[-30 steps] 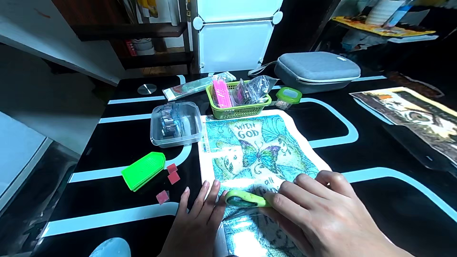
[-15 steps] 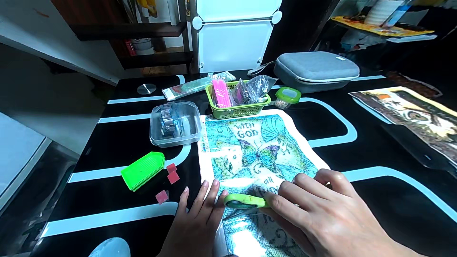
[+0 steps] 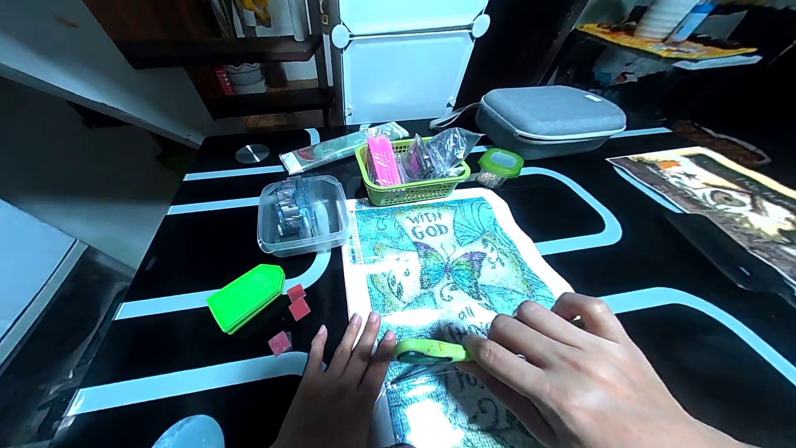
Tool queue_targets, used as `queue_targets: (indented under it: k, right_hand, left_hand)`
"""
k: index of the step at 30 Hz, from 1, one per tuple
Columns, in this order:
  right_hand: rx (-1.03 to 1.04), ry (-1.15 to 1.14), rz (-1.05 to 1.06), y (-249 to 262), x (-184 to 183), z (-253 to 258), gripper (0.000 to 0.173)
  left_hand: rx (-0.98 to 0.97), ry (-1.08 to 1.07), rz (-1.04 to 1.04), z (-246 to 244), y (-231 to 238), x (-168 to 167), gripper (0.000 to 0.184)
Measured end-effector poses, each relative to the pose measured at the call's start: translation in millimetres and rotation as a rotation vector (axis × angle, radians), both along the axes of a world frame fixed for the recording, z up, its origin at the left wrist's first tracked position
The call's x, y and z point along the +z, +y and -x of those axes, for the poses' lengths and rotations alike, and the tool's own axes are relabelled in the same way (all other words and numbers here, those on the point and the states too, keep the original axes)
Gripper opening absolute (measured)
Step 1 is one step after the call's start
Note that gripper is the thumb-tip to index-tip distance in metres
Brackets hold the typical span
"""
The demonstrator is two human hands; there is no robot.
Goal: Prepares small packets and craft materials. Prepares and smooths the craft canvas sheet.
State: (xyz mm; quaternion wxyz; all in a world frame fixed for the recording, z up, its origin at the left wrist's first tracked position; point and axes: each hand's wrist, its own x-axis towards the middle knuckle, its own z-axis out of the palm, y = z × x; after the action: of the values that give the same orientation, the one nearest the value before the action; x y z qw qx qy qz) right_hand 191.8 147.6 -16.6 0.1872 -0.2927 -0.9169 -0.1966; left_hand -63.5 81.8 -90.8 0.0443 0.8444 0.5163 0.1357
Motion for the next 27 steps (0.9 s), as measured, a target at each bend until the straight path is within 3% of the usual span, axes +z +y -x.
queue_targets:
  k: [27]
  right_hand:
    - [-0.021,0.026,0.018,2.8,-1.5,-10.5,0.023]
  left_hand:
    - [-0.006,0.009,0.03,0.1,0.0,4.1,0.101]
